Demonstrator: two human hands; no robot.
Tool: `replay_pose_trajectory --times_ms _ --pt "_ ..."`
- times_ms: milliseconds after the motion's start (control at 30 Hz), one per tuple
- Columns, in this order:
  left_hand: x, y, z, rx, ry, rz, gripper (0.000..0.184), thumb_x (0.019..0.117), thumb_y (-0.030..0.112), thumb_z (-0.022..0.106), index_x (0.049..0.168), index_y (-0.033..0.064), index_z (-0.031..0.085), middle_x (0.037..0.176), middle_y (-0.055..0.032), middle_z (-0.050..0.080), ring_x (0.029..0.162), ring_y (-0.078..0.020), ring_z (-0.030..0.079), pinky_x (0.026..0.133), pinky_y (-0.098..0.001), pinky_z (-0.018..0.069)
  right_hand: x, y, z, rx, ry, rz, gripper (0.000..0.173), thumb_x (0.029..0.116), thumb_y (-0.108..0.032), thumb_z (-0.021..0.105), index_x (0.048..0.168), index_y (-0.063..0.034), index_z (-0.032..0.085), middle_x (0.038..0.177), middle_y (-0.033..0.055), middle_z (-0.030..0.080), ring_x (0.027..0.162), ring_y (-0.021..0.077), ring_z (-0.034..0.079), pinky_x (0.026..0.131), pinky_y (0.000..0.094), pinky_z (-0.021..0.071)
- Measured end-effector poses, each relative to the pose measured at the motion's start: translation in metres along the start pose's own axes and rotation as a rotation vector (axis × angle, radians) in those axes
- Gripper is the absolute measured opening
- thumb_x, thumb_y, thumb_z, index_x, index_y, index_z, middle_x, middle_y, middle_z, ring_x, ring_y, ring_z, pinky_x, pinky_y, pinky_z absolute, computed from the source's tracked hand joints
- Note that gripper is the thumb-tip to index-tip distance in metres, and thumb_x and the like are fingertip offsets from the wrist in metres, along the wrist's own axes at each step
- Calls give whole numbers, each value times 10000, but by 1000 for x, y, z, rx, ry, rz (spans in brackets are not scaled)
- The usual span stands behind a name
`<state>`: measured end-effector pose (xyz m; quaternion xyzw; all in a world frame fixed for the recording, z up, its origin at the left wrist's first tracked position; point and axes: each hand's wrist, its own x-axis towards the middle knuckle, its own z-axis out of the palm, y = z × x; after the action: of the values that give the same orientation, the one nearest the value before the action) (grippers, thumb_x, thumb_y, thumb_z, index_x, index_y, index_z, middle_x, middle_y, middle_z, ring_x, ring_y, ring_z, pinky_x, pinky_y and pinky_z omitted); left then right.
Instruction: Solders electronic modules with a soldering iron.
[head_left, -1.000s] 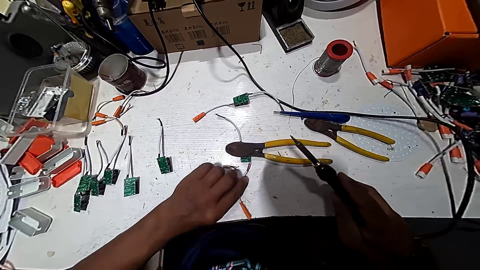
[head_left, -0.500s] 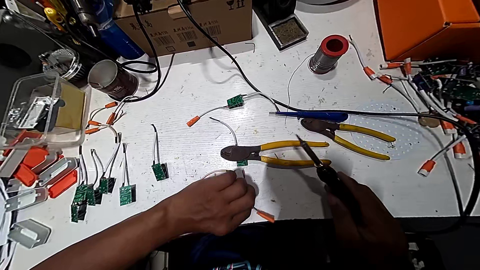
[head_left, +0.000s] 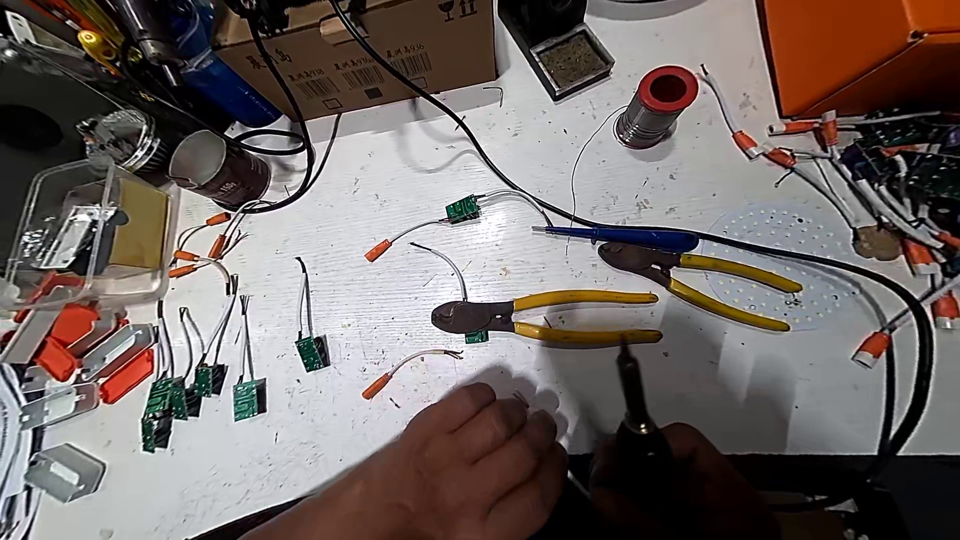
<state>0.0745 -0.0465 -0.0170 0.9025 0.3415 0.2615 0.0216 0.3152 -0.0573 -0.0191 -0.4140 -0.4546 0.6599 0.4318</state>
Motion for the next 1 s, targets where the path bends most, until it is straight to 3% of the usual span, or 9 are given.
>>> replay_pose_trajectory --times_ms 267,333,467,533,600,633,700,833,1000 --pt "-16 8 20 39 211 -132 142 1033 191 576 1142 148 654 1008 -22 660 924 -180 573 860 -320 444 -1 1 11 171 -24 29 368 849 63 749 1100 -137 568 942 22 753 787 83 717 675 234 597" --pt "-21 7 17 67 234 -149 142 1025 194 589 1146 146 646 1001 -27 653 911 -184 571 847 -322 447 2 -1 8 124 -45 7 265 921 -36 724 1123 -144 590 972 13 740 799 76 706 673 224 592" --pt "-35 -6 9 152 227 -157 168 1009 179 627 1169 130 640 1039 -47 672 920 -203 588 847 -340 459 17 -15 -22 -262 -35 -102 157 1020 -253 646 1159 -180 633 999 -73 722 793 -9 670 653 157 565" --pt "-40 -15 7 183 209 -131 172 1010 177 626 1169 117 651 1037 -60 683 913 -216 591 846 -353 457 24 -17 -42 -554 -37 -229 244 1026 -287 644 1216 -135 637 1001 -34 702 835 -9 661 715 164 570" --pt "-42 -23 6 193 187 -95 165 1017 167 613 1161 102 656 1022 -77 689 898 -226 597 826 -359 464 30 -16 -57 -873 -63 -382 379 1051 -300 593 1320 -34 606 997 117 703 863 104 667 758 239 562" --pt "-42 -26 6 196 173 -76 161 1018 163 604 1155 95 656 1014 -84 692 894 -231 603 819 -362 469 33 -16 -61 -1017 -77 -449 374 1059 -291 568 1298 -9 624 999 165 710 891 178 675 779 288 553" --pt "-41 -31 8 191 152 -33 156 1019 145 592 1140 79 665 1003 -97 706 881 -239 619 802 -365 479 35 -16 -65 -1247 -86 -565 321 1064 -288 546 1243 -40 645 1010 165 726 937 261 683 808 360 541" --pt "-38 -36 8 185 136 35 156 1018 135 585 1129 62 666 1012 -109 719 874 -240 633 790 -362 489 36 -13 -63 -1439 3 -679 263 1049 -281 571 1233 -112 653 1061 94 723 1033 271 633 895 385 467" --pt "-37 -40 10 174 150 23 135 1021 134 589 1122 66 646 1016 -114 712 877 -241 634 792 -359 491 34 -17 -56 -1537 88 -684 229 1050 -246 556 1217 -105 622 1103 91 707 1071 264 614 931 399 419"
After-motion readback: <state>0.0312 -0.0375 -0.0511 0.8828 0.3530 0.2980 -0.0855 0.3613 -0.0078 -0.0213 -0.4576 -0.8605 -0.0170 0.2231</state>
